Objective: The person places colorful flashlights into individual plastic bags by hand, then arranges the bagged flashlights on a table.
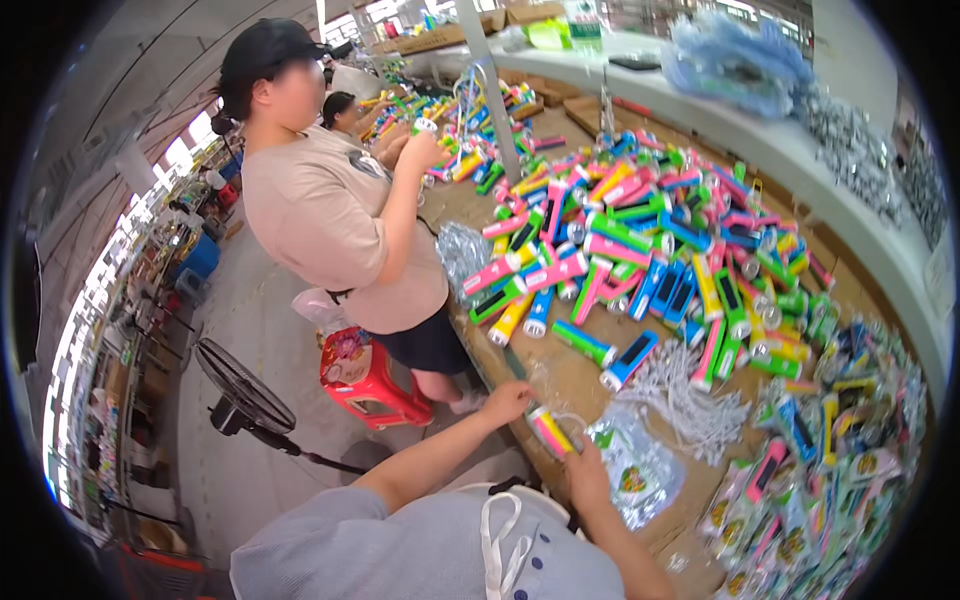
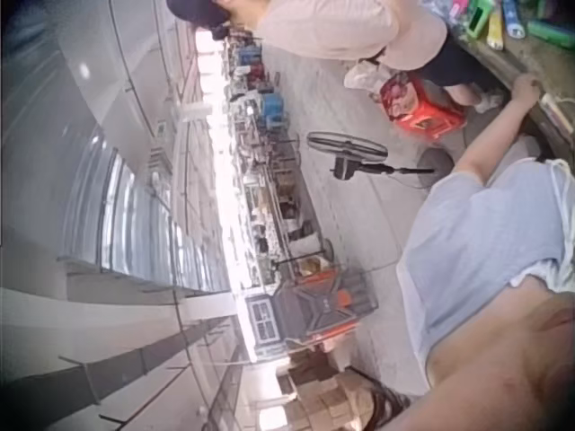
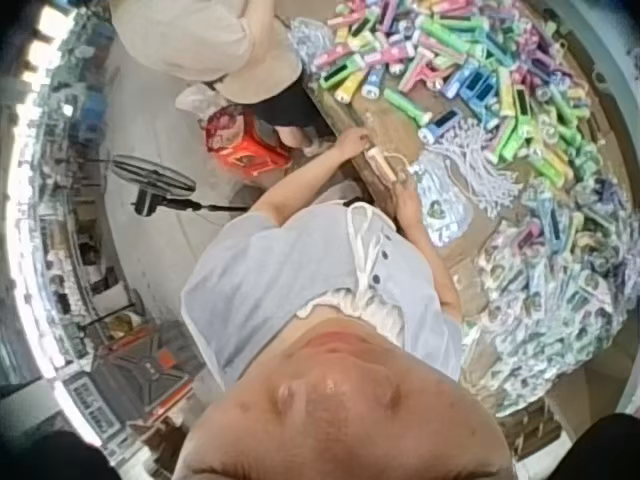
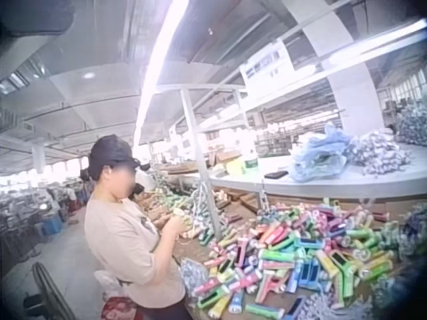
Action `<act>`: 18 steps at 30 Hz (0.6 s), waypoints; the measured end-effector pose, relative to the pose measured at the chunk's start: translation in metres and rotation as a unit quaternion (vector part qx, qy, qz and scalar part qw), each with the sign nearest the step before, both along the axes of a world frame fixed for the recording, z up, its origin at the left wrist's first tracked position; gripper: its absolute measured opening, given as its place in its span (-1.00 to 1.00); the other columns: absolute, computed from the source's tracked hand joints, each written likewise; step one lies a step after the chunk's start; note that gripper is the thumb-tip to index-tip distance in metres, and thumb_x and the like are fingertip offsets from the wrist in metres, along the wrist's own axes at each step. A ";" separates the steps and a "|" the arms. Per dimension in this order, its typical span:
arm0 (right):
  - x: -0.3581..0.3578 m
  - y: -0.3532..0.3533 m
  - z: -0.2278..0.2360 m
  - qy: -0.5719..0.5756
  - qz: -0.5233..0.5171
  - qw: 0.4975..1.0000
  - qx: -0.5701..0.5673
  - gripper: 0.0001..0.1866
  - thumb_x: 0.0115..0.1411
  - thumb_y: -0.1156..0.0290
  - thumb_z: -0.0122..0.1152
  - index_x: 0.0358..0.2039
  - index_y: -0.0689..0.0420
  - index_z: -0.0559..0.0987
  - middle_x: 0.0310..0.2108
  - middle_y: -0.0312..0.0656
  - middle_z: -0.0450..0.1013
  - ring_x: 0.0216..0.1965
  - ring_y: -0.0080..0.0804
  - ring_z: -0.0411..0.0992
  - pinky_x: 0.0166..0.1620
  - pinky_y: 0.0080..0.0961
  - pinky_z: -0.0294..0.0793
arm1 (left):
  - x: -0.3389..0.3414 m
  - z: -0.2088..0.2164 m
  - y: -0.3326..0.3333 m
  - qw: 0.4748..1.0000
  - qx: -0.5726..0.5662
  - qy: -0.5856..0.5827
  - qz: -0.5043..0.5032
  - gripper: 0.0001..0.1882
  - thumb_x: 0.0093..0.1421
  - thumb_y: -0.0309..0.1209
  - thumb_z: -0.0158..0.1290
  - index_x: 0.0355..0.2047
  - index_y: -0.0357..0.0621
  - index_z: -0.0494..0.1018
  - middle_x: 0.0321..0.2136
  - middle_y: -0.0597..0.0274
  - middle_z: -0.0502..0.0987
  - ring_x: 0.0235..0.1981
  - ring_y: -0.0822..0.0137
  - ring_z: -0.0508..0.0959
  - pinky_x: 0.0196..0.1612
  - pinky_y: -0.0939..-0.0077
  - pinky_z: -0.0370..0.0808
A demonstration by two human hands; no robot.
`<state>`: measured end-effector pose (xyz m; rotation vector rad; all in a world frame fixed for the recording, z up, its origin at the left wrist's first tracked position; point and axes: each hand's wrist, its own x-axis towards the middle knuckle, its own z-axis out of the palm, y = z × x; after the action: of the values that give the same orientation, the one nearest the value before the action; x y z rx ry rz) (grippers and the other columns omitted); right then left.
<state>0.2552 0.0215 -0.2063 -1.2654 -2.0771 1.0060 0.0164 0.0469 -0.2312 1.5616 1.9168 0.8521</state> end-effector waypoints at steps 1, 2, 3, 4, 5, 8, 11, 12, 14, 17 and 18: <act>0.003 0.000 -0.007 -0.054 0.072 0.992 0.084 -0.75 0.03 0.39 0.01 -0.25 0.17 0.41 -0.31 0.11 0.34 -0.32 0.01 0.37 -0.28 -0.18 0.35 | -0.003 0.001 -0.001 1.000 -0.008 -0.006 0.005 -0.81 0.00 -0.41 -0.08 -0.41 -0.18 0.48 -0.47 -0.03 0.50 -0.38 0.04 0.51 -0.31 0.31 0.43; 0.005 0.002 -0.014 -0.112 0.139 0.970 0.165 -0.75 0.03 0.37 0.03 -0.26 0.16 0.41 -0.35 0.07 0.36 -0.35 0.00 0.38 -0.33 -0.16 0.35 | -0.006 0.003 -0.002 1.000 -0.021 -0.012 0.010 -0.81 -0.02 -0.41 -0.07 -0.42 -0.16 0.49 -0.47 -0.03 0.50 -0.37 0.05 0.51 -0.30 0.30 0.42; 0.003 0.003 -0.014 -0.162 0.188 0.963 0.101 -0.78 0.04 0.33 -0.01 -0.32 0.16 0.42 -0.35 0.05 0.39 -0.33 -0.01 0.40 -0.33 -0.15 0.37 | -0.006 0.004 -0.002 0.999 -0.035 -0.020 0.014 -0.81 -0.04 -0.41 -0.07 -0.44 -0.14 0.50 -0.46 -0.03 0.50 -0.37 0.06 0.52 -0.30 0.28 0.42; -0.001 0.006 -0.013 -0.213 0.233 0.948 0.037 -0.78 0.06 0.30 -0.05 -0.38 0.17 0.42 -0.35 0.04 0.43 -0.32 -0.01 0.41 -0.33 -0.13 0.39 | -0.006 0.001 0.000 0.998 -0.052 -0.022 0.002 -0.82 -0.05 -0.41 -0.05 -0.44 -0.10 0.51 -0.46 0.01 0.51 -0.36 0.07 0.52 -0.30 0.26 0.42; -0.004 0.008 -0.022 -0.197 0.245 0.948 0.044 -0.77 0.06 0.28 -0.05 -0.38 0.16 0.42 -0.41 0.03 0.44 -0.36 -0.01 0.42 -0.34 -0.13 0.39 | -0.004 -0.002 0.006 0.997 -0.070 -0.023 -0.011 -0.83 -0.05 -0.40 -0.03 -0.45 -0.07 0.53 -0.47 0.04 0.52 -0.36 0.08 0.52 -0.30 0.23 0.42; -0.008 0.016 -0.025 -0.151 0.277 0.948 0.043 -0.77 0.06 0.25 -0.04 -0.38 0.14 0.43 -0.47 0.01 0.45 -0.40 0.00 0.43 -0.35 -0.13 0.39 | 0.018 0.028 0.011 0.908 -0.107 0.363 -0.180 -0.86 -0.08 -0.36 0.02 -0.50 0.00 0.55 -0.46 0.10 0.52 -0.35 0.06 0.50 -0.30 0.14 0.42; -0.023 0.021 0.002 -0.194 0.322 0.927 -0.012 -0.78 0.05 0.25 -0.01 -0.38 0.13 0.44 -0.37 0.01 0.45 -0.34 -0.01 0.43 -0.31 -0.15 0.40 | 0.036 -0.008 0.017 0.883 0.017 0.385 -0.267 -0.84 -0.15 -0.36 0.06 -0.50 -0.07 0.50 -0.46 0.11 0.47 -0.33 0.03 0.49 -0.30 0.19 0.43; -0.028 0.023 0.010 -0.268 0.337 0.901 -0.060 -0.78 0.05 0.27 0.01 -0.37 0.13 0.44 -0.29 0.02 0.45 -0.29 -0.02 0.43 -0.27 -0.18 0.42 | 0.044 -0.031 0.019 0.894 0.088 0.301 -0.320 -0.84 -0.16 -0.36 0.08 -0.50 -0.08 0.48 -0.47 0.12 0.47 -0.32 0.05 0.49 -0.30 0.20 0.43; -0.026 0.042 -0.074 -0.330 0.282 0.900 0.027 -0.71 0.10 0.21 -0.10 -0.27 0.14 0.37 -0.24 0.06 0.41 -0.23 0.00 0.39 -0.22 -0.21 0.38 | 0.050 -0.033 0.030 0.892 0.157 0.205 -0.370 -0.83 -0.16 -0.35 0.09 -0.50 -0.09 0.47 -0.47 0.13 0.46 -0.30 0.08 0.49 -0.30 0.21 0.42; 0.012 0.044 -0.143 -0.478 0.115 0.822 0.288 -0.48 0.24 0.04 -0.41 0.03 0.18 0.18 -0.07 0.18 0.28 -0.06 0.06 0.28 -0.06 -0.30 0.29 | 0.046 -0.021 0.043 0.863 -0.009 0.156 -0.480 -0.79 -0.15 -0.33 0.13 -0.46 -0.11 0.48 -0.46 0.12 0.49 -0.32 0.09 0.50 -0.30 0.25 0.42; -0.052 0.013 -0.175 -0.516 0.058 0.771 0.368 -0.40 0.29 -0.01 -0.52 0.13 0.20 0.11 -0.02 0.22 0.24 0.00 0.08 0.24 0.00 -0.34 0.26 | 0.045 -0.015 0.049 0.857 -0.059 0.106 -0.501 -0.77 -0.12 -0.30 0.14 -0.44 -0.12 0.48 -0.46 0.14 0.51 -0.35 0.14 0.50 -0.30 0.29 0.41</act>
<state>0.2036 0.0346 -0.3808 -1.3394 -2.8636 -0.7197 0.0613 0.0957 -0.2463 2.2556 0.9468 0.0943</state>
